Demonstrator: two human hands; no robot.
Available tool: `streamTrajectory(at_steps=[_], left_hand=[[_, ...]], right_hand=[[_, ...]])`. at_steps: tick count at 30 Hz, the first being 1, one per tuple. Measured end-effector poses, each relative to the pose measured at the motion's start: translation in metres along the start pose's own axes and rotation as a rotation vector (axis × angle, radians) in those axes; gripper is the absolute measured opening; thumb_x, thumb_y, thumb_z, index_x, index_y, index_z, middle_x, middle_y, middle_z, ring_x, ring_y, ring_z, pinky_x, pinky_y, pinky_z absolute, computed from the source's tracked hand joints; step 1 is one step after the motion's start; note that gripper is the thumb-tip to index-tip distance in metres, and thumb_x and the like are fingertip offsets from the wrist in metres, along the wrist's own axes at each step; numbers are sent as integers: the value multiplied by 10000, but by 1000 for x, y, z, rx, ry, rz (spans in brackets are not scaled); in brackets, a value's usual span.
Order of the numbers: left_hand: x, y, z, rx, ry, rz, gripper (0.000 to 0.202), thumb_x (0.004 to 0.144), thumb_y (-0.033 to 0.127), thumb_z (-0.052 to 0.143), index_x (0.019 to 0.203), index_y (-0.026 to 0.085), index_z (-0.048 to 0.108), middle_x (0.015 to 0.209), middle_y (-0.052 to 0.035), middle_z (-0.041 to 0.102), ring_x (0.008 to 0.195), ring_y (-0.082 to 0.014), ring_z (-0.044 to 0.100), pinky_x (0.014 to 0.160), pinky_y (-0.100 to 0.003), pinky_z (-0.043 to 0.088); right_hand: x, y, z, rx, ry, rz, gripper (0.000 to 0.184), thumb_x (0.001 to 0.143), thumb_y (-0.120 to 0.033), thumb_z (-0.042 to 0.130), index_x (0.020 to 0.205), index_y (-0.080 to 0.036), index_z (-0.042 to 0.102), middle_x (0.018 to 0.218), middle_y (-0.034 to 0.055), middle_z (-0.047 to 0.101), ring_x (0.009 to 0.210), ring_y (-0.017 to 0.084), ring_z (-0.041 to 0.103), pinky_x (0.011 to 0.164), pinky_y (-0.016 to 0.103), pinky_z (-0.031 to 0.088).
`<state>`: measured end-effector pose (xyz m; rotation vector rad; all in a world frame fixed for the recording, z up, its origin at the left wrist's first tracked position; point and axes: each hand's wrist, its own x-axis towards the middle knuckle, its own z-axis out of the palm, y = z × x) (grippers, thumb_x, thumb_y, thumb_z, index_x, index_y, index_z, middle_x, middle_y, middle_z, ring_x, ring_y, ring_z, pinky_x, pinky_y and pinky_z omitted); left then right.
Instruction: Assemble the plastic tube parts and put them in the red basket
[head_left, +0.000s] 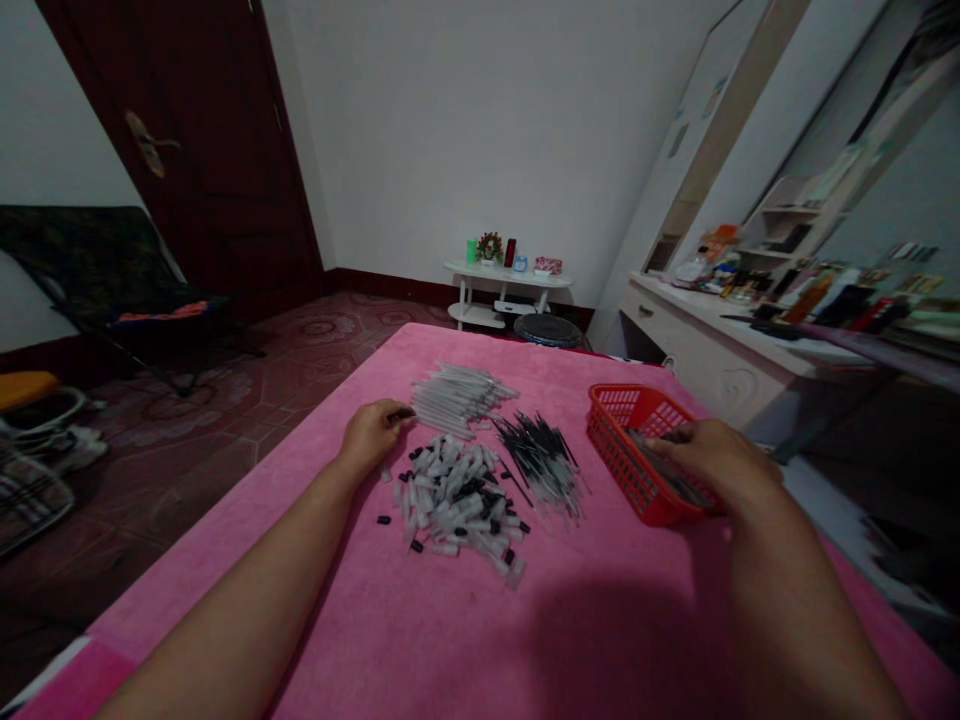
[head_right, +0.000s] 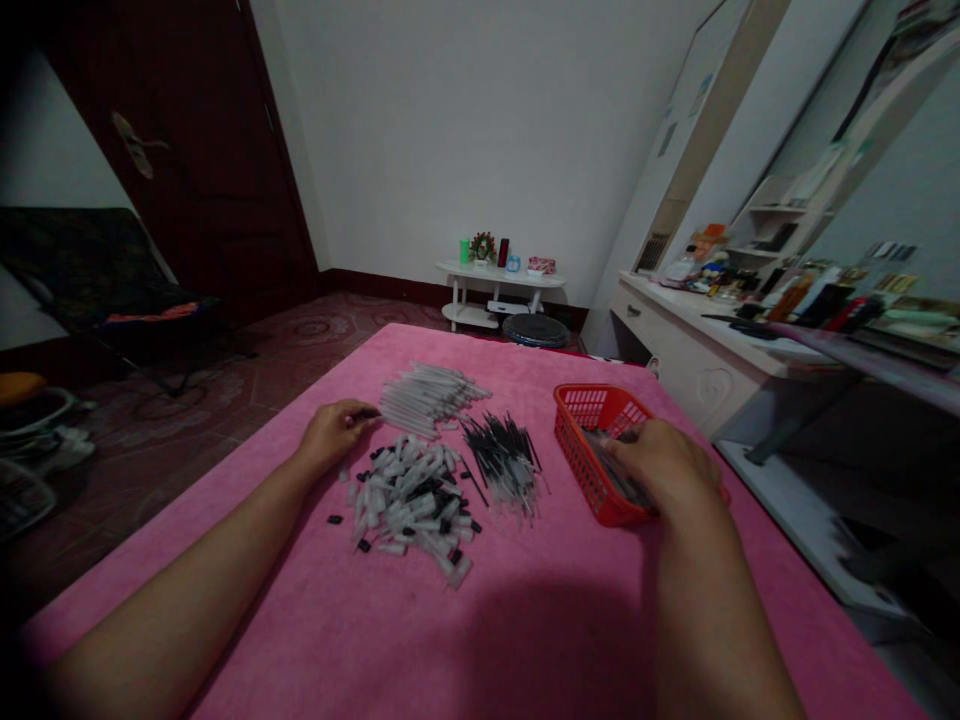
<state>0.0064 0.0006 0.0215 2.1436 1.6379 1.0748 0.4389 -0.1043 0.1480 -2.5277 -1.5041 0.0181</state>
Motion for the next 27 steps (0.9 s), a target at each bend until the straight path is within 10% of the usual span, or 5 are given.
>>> streamTrajectory(at_steps=[18,27], left_hand=[[-23,48,47,-579,84,-230,253,769,385,565,748,140,625,661,-6,615,609,-139,550,568,-228,407],[-11,30,33,-248,154,-81,210,795,305,550,877,174,692,874,-50,685,803,-184,609,726,-275,456]], right_hand=[[-20,-50,4,255,128,-297,247,782,-368,585,829,-185,743,813,74,724,740,239,662,615,302,422],[-29,-73,20,220,26,-392,226,794,-355,586,831,-189,735,831,96,728,758,210,655,636,271,421]])
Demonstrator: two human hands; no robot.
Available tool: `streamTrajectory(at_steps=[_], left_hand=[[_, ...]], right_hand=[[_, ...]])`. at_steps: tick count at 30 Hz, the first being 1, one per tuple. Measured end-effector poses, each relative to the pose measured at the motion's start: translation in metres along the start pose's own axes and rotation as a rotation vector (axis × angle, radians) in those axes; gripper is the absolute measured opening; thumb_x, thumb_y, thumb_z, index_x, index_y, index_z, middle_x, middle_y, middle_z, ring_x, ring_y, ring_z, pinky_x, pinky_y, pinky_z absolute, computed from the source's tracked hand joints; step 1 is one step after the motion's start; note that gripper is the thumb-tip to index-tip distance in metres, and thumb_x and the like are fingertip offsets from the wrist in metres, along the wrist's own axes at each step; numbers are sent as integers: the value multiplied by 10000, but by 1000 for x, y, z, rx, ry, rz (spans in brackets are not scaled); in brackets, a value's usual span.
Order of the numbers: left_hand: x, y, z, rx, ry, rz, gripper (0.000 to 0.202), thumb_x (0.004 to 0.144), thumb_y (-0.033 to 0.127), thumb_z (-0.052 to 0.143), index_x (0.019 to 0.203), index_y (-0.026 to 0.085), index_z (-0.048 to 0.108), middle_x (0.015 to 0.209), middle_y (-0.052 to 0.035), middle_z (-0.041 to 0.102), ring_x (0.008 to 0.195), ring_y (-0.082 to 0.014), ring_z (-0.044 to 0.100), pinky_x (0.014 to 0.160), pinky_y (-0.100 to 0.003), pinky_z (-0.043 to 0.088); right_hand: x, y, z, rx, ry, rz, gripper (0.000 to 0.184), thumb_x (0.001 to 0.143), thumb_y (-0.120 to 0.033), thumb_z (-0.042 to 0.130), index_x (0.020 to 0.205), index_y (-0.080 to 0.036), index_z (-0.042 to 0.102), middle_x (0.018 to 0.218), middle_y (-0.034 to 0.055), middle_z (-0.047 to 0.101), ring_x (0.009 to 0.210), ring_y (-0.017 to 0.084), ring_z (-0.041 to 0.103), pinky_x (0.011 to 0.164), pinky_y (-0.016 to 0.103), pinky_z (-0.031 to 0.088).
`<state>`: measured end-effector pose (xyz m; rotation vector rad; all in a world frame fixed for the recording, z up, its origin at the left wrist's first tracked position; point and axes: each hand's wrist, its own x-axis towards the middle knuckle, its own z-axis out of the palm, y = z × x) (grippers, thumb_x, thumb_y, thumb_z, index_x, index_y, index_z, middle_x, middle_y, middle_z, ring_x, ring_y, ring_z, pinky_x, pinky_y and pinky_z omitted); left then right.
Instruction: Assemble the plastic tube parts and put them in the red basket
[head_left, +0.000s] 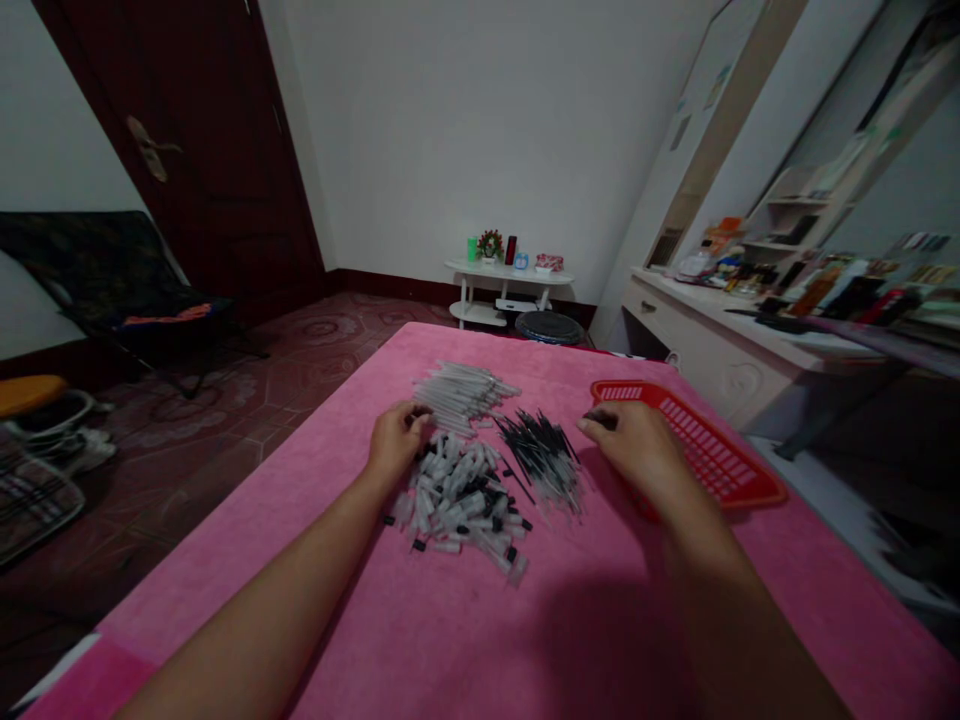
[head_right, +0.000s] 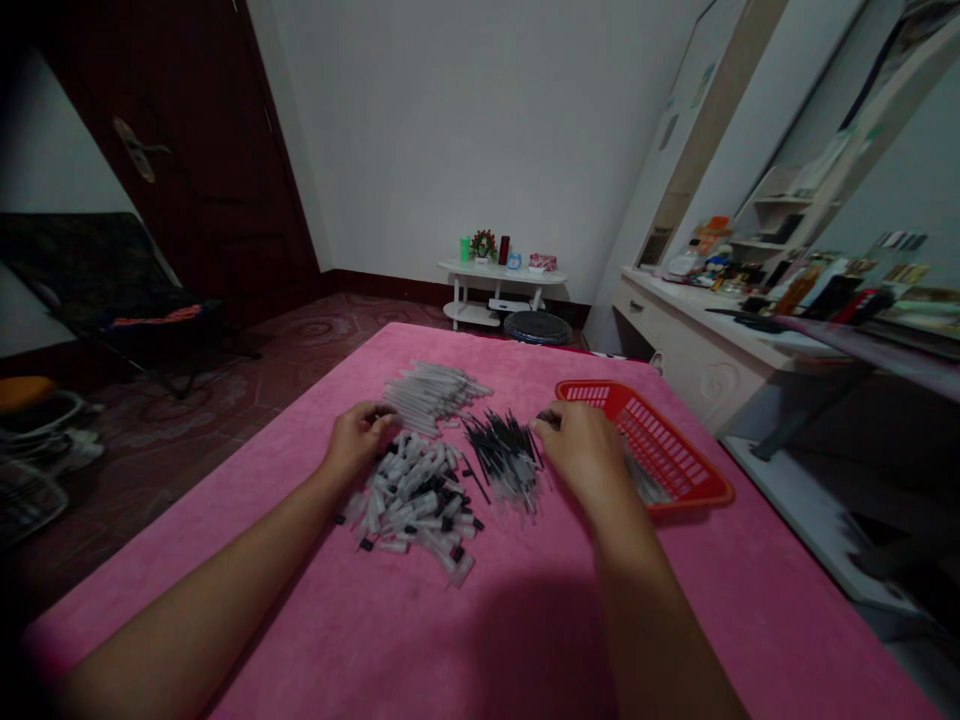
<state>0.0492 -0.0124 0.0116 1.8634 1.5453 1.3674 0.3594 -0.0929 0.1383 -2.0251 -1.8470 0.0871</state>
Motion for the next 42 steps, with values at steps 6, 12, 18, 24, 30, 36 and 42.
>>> streamTrajectory(at_steps=[6,12,18,24,30,36,42], left_hand=[[7,-3,-14,369,-186,193,199,804,288,568,902,242,736,907,-56,646,915,-207,574,758,-289,441],[6,8,-15,512,-217,238,201,800,286,582,946,275,719,972,-54,632,948,-225,542,739,-298,428],[7,6,-11,525,-211,328,177,738,160,611,860,262,690,981,-57,639,934,-238,520,687,-300,418],[4,5,-14,490,-167,318,132,758,173,612,859,238,667,883,-60,661,876,-234,523,658,-300,413],[2,8,-17,326,-142,389,276,798,145,550,1017,233,694,935,-61,629,941,-217,526,792,-316,436],[0,13,-16,219,-154,421,287,790,127,554,1010,234,704,936,-58,609,943,-206,526,821,-322,445],[-1,15,-15,176,-152,438,288,793,102,542,995,228,705,933,-60,608,934,-200,531,825,-322,445]], right_hand=[[-16,-39,37,-118,-230,-102,179,773,-312,612,876,-228,732,913,69,731,861,201,660,666,251,409],[-29,-54,65,-280,-310,-88,182,753,-326,644,863,-205,724,932,105,724,907,257,673,695,285,460],[-32,-57,71,-299,-261,-137,186,763,-191,582,874,-155,727,903,159,721,869,293,686,703,336,493],[-29,-56,58,-236,-222,-77,203,742,-204,551,852,-165,717,906,173,718,871,314,678,687,353,474],[-29,-57,49,-66,-137,-190,242,806,-235,504,954,-226,695,936,83,725,874,240,665,676,282,418],[-30,-60,48,48,-81,-257,237,808,-189,518,956,-217,701,978,53,716,856,181,640,695,239,395],[-30,-59,46,74,-69,-227,236,816,-204,527,974,-224,701,989,55,714,867,186,642,711,242,406]])
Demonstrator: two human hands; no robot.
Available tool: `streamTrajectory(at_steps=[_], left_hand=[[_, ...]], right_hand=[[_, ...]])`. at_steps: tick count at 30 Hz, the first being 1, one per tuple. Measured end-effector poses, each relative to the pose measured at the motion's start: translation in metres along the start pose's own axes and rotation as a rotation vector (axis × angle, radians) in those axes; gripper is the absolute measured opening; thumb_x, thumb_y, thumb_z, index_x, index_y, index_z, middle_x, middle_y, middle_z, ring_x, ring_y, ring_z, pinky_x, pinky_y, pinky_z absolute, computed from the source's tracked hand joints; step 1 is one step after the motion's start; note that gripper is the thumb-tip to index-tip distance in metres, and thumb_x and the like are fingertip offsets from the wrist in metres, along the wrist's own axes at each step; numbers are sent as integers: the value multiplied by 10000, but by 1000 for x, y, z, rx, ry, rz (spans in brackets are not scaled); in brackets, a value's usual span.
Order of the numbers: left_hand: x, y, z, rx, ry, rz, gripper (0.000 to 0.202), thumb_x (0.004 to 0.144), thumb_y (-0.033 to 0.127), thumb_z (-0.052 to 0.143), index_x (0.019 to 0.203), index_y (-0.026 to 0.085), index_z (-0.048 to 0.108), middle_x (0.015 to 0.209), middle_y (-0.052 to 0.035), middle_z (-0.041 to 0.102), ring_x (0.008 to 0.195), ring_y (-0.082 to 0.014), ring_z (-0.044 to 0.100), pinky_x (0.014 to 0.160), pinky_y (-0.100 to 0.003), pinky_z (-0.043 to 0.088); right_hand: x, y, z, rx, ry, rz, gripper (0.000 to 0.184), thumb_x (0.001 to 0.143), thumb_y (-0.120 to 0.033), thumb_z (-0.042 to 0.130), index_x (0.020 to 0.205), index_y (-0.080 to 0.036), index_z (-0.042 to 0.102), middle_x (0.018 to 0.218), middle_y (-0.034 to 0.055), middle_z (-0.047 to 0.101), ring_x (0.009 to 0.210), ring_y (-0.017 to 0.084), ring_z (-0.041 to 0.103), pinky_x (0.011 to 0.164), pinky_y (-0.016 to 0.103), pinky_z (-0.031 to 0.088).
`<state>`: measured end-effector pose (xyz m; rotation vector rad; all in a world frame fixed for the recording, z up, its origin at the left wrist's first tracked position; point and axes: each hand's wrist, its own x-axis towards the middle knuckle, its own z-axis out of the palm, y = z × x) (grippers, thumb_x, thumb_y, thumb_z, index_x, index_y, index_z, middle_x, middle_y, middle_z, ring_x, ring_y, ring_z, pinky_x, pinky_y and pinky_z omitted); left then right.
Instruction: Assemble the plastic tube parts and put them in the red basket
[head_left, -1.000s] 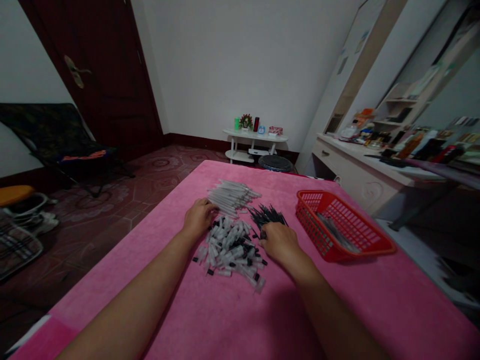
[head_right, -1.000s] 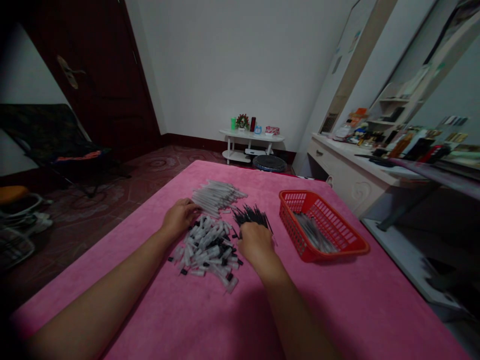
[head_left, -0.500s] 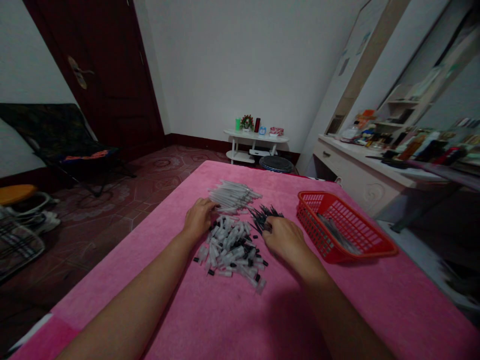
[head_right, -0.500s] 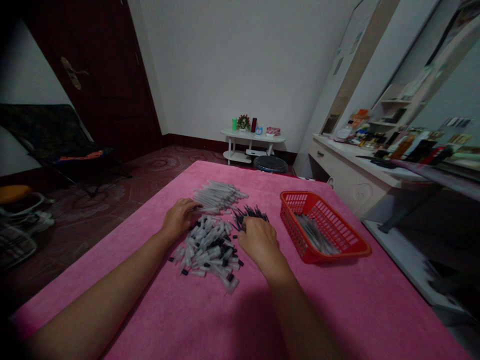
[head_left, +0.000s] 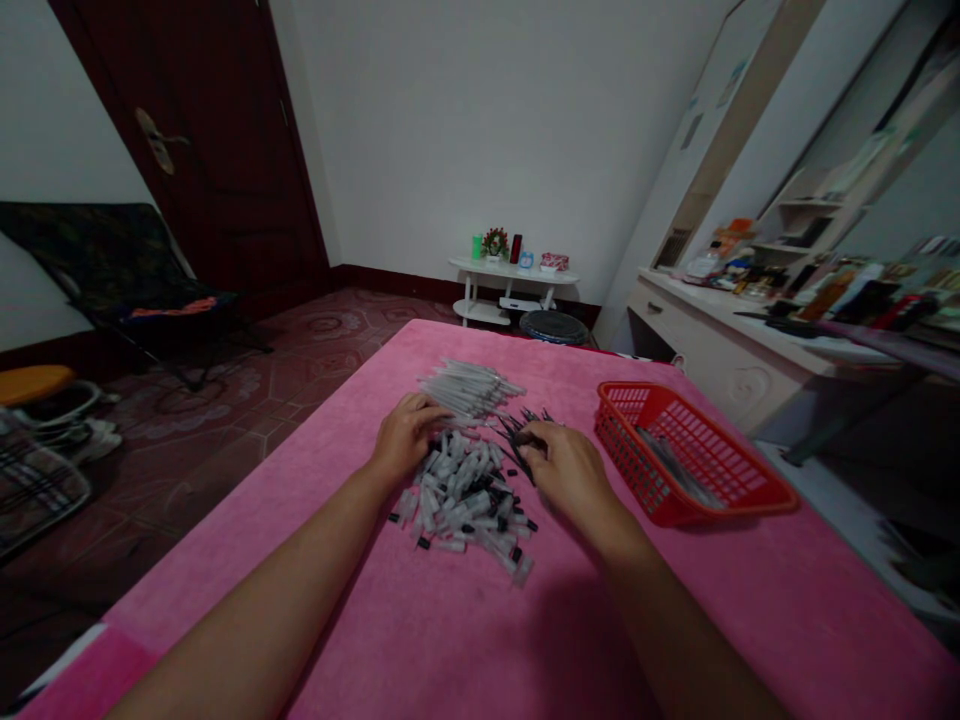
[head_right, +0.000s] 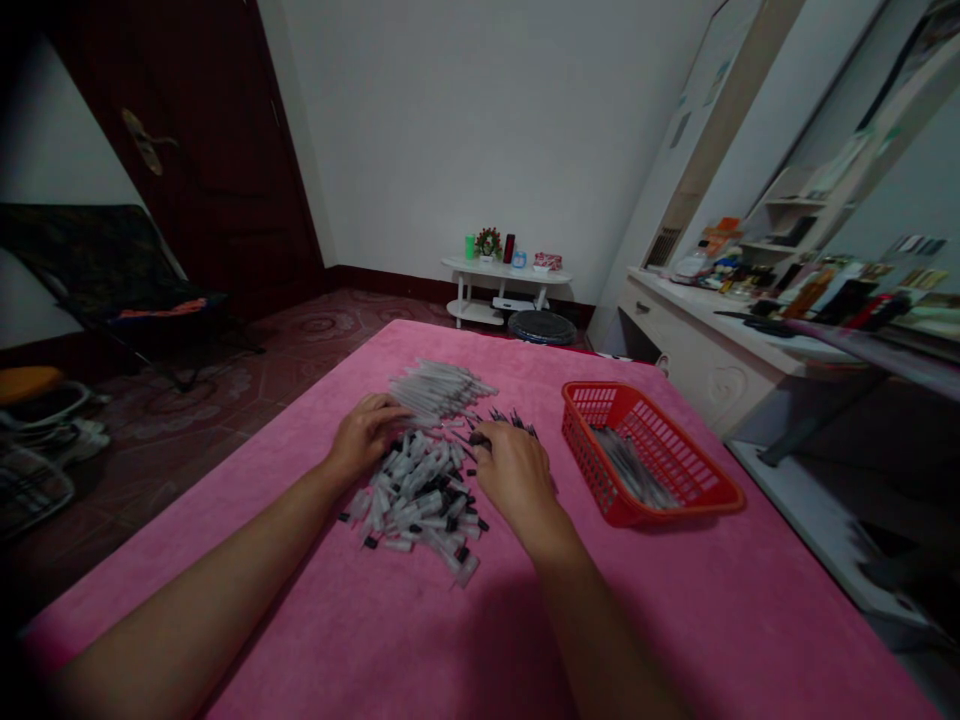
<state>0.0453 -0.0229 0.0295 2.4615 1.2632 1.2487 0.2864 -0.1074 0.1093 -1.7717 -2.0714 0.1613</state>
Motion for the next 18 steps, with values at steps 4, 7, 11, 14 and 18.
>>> streamTrajectory(at_steps=[4,7,11,14,18], left_hand=[[0,1,0,0,-9,8,256,815,133,543,986,231,707,930,-62,607,919,-197,533,820,-322,446],[0,4,0,19,-18,35,251,829,144,532,978,238,711,919,-61,605,908,-194,530,805,-318,445],[1,9,0,43,-47,105,293,836,115,494,987,234,716,909,-70,597,901,-194,525,775,-314,447],[1,14,1,49,-75,145,365,812,72,476,1031,248,709,928,-73,594,903,-195,525,768,-321,450],[-1,18,4,26,-97,163,418,781,44,465,1052,254,703,947,-72,599,921,-195,527,781,-326,454]], right_hand=[[0,0,1,-25,0,-3,237,814,-200,531,974,-232,703,993,54,714,907,197,642,749,256,412],[0,0,1,-36,2,-17,254,817,-188,522,984,-234,708,1023,53,707,934,198,637,773,262,418],[0,1,2,-41,4,-34,258,823,-188,532,989,-240,722,1024,53,702,955,194,627,821,264,417],[0,0,4,-47,3,-69,246,830,-188,538,977,-243,727,1010,47,700,956,191,620,817,260,415],[1,-4,9,-23,12,-110,201,832,-199,556,931,-229,729,958,48,697,912,186,620,776,257,413]])
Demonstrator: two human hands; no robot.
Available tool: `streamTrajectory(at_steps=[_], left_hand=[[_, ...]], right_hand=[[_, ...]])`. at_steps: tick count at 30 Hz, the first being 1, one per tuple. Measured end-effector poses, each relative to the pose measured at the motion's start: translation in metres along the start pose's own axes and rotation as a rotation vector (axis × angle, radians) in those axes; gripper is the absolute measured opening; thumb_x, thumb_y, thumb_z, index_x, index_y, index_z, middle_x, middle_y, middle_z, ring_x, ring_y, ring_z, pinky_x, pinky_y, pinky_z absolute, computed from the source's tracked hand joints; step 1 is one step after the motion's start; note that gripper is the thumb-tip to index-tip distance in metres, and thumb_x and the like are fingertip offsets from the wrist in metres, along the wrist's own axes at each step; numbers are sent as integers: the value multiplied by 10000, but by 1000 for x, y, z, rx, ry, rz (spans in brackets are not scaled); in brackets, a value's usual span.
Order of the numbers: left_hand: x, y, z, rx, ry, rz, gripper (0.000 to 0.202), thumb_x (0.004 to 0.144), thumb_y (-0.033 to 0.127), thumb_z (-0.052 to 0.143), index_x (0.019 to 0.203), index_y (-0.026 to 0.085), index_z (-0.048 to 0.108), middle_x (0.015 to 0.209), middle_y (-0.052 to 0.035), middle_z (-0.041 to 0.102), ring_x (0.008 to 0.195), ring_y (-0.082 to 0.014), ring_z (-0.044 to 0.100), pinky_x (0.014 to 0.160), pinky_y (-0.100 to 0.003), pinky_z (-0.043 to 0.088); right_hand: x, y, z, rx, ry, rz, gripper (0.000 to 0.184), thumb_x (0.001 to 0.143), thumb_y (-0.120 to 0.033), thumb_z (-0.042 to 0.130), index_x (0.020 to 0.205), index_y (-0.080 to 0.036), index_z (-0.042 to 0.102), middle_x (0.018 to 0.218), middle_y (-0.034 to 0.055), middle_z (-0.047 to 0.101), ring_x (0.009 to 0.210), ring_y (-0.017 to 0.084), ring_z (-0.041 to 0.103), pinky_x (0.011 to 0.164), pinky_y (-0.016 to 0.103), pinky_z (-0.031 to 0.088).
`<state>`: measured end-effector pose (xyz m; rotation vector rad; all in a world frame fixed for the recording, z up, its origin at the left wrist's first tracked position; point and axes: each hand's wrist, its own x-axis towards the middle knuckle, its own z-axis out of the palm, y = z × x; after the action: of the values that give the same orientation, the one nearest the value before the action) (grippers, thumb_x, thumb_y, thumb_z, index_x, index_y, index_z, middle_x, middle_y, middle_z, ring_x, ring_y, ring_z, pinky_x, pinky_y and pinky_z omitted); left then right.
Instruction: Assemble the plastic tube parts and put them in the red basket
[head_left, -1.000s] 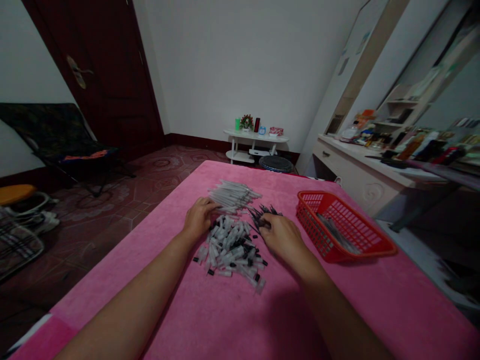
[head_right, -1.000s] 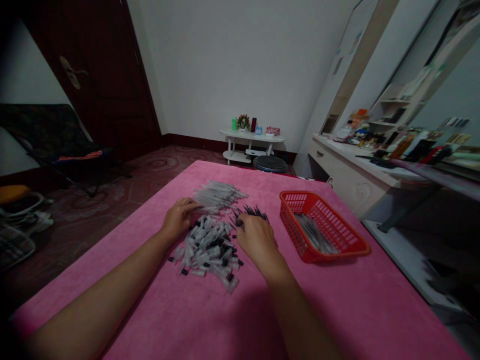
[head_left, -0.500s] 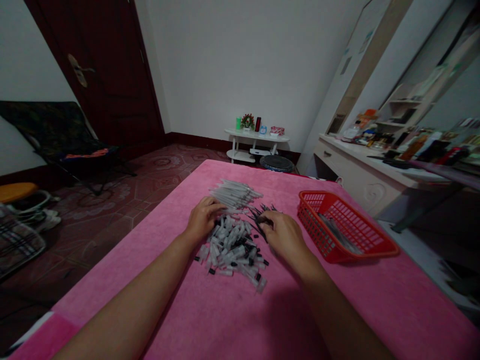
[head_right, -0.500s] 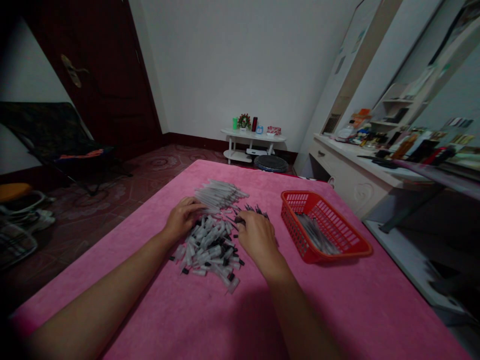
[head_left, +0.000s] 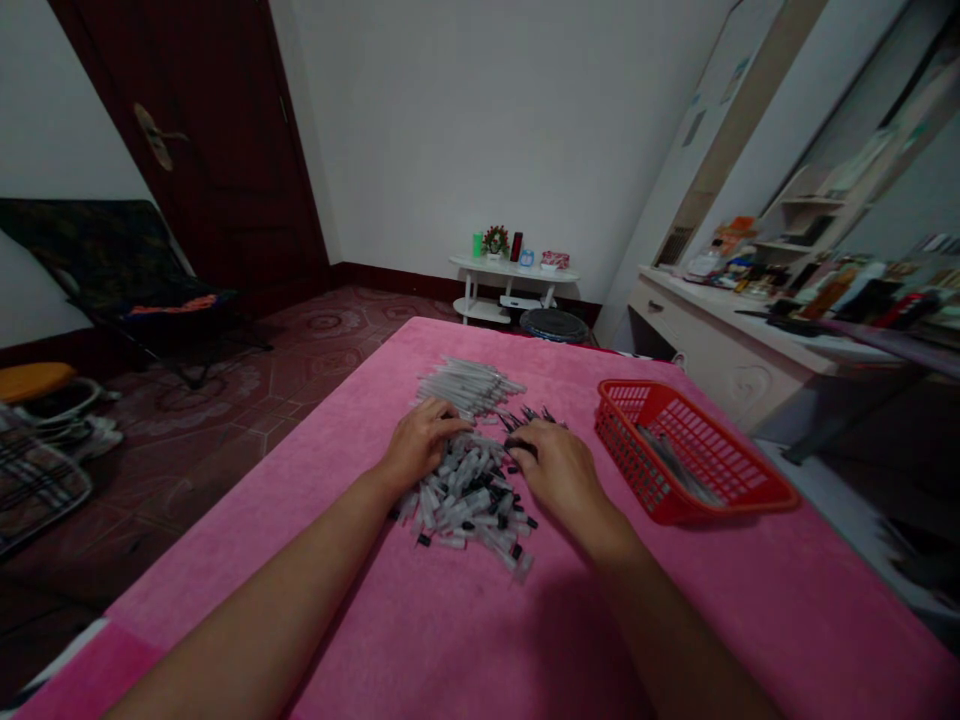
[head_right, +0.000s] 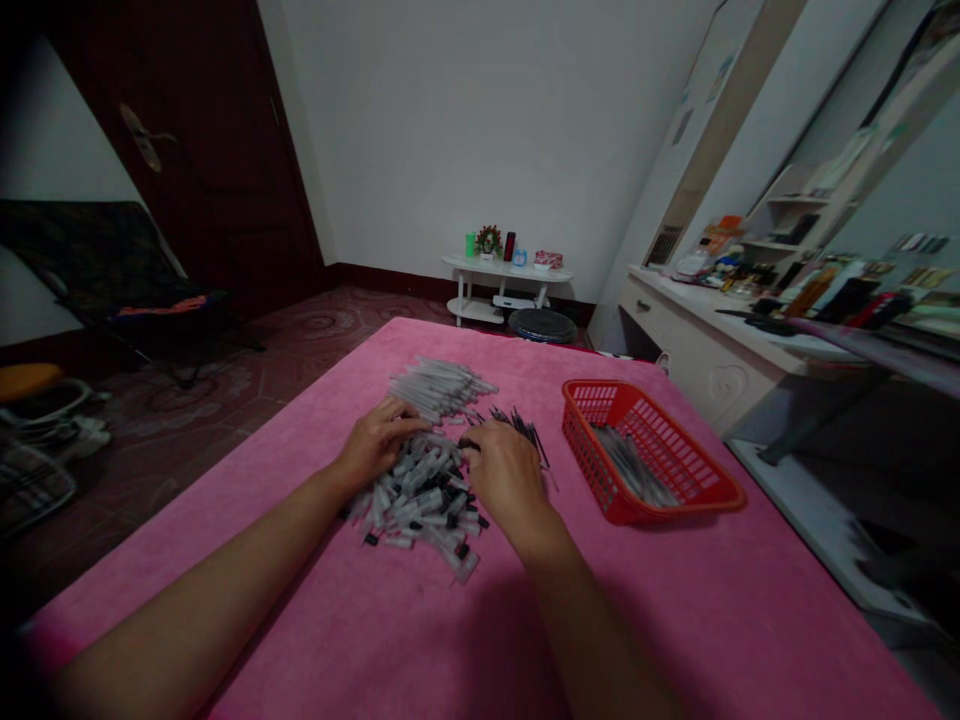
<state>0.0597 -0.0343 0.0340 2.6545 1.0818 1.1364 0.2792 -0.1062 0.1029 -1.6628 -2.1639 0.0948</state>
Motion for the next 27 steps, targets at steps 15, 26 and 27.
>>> streamTrajectory(at_steps=[15,26,27], left_hand=[[0,-14,3,-354,249,-318,220,789,164,541,918,188,718,893,-62,636,905,-187,576,808,-308,464],[3,-19,9,-692,525,-643,246,679,288,659,875,152,715,875,-55,695,854,-207,631,781,-321,500],[3,-16,9,-771,553,-680,270,662,307,684,880,150,709,869,-55,696,822,-204,637,747,-320,508]], right_hand=[[3,14,-8,158,221,131,217,862,-318,535,904,-202,714,916,58,701,821,175,622,742,248,427],[2,17,13,-13,-34,47,182,823,-247,589,957,-249,712,992,20,696,915,175,626,742,244,403],[2,17,17,-35,-63,35,179,815,-241,599,952,-250,713,989,20,693,926,177,625,741,243,400]])
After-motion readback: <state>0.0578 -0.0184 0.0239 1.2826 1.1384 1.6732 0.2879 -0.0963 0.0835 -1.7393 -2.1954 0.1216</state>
